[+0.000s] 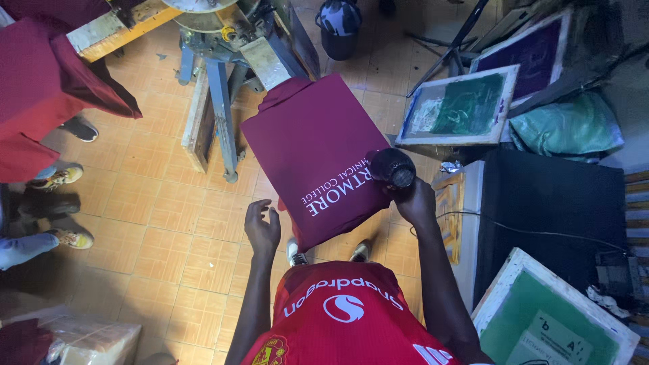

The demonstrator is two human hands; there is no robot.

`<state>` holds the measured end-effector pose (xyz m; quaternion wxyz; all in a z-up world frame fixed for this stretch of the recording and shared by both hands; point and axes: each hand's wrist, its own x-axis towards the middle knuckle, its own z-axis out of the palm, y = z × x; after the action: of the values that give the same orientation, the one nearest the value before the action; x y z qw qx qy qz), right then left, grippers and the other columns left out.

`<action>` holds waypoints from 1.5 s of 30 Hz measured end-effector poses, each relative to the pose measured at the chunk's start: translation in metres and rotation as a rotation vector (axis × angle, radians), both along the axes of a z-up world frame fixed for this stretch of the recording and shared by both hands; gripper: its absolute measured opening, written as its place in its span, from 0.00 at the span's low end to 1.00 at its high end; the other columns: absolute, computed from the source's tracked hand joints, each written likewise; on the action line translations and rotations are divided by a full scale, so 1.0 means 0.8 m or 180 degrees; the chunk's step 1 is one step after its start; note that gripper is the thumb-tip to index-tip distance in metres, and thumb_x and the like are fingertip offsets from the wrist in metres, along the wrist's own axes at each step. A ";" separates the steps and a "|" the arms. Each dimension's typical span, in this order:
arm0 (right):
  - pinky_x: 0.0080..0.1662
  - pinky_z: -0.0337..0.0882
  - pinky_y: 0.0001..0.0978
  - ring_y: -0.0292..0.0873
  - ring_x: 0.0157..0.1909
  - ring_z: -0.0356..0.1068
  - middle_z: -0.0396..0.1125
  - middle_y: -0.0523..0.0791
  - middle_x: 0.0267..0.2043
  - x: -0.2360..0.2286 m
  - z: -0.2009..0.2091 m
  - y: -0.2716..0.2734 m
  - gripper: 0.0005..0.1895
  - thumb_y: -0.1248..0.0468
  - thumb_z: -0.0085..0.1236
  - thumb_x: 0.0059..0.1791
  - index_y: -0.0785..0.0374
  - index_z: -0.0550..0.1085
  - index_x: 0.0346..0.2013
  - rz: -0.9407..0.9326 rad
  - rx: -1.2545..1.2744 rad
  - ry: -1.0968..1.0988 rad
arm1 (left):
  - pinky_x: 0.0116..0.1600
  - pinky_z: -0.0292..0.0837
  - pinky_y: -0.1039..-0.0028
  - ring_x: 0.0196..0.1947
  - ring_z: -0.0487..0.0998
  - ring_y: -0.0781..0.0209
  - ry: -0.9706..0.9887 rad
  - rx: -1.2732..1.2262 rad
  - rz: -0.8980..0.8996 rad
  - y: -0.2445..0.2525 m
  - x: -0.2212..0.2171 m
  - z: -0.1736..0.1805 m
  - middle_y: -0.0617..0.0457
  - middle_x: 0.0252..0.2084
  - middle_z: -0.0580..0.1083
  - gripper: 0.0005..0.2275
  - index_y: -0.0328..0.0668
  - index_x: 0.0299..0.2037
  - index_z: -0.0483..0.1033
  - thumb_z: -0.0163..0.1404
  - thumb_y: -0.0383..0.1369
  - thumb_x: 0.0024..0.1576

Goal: The person uses a handheld heat gun to apply heat to a maroon t-shirt with a white logo. The person repeatedly moves the heat gun over the printed area, lifts the shirt to check the back, and continues heating the front.

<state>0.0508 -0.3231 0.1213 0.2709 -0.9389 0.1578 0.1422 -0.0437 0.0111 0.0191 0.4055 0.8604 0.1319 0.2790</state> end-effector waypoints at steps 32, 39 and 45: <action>0.43 0.75 0.34 0.46 0.36 0.74 0.73 0.55 0.35 -0.062 -0.067 0.004 0.15 0.66 0.71 0.38 0.74 0.76 0.33 -0.0930 0.3294 -0.0637 | 0.36 0.74 0.71 0.32 0.79 0.52 0.0290 -0.0085 -0.0518 -0.039 0.025 0.003 0.50 0.29 0.76 0.08 0.42 0.38 0.76 0.51 0.24 0.49; 0.31 0.73 0.26 0.39 0.31 0.74 0.74 0.47 0.31 -0.079 -0.089 -0.046 0.10 0.65 0.65 0.40 0.63 0.76 0.34 -0.0858 0.3591 -0.0515 | 0.38 0.74 0.67 0.31 0.79 0.53 0.0428 -0.0038 -0.1129 -0.091 0.043 0.022 0.50 0.28 0.76 0.07 0.43 0.38 0.77 0.52 0.26 0.49; 0.12 0.67 0.29 0.45 0.13 0.70 0.71 0.47 0.24 -0.086 -0.125 -0.099 0.12 0.71 0.63 0.39 0.67 0.75 0.37 -0.0799 0.3879 -0.0495 | 0.42 0.73 0.66 0.34 0.78 0.54 0.0374 0.0147 -0.1507 -0.118 0.066 0.025 0.51 0.31 0.76 0.08 0.43 0.40 0.75 0.52 0.27 0.51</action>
<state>-0.0180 -0.4026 0.0214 0.7829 -0.5977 0.1373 0.1050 0.0094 -0.0834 0.0391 0.4314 0.8911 -0.0565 0.1286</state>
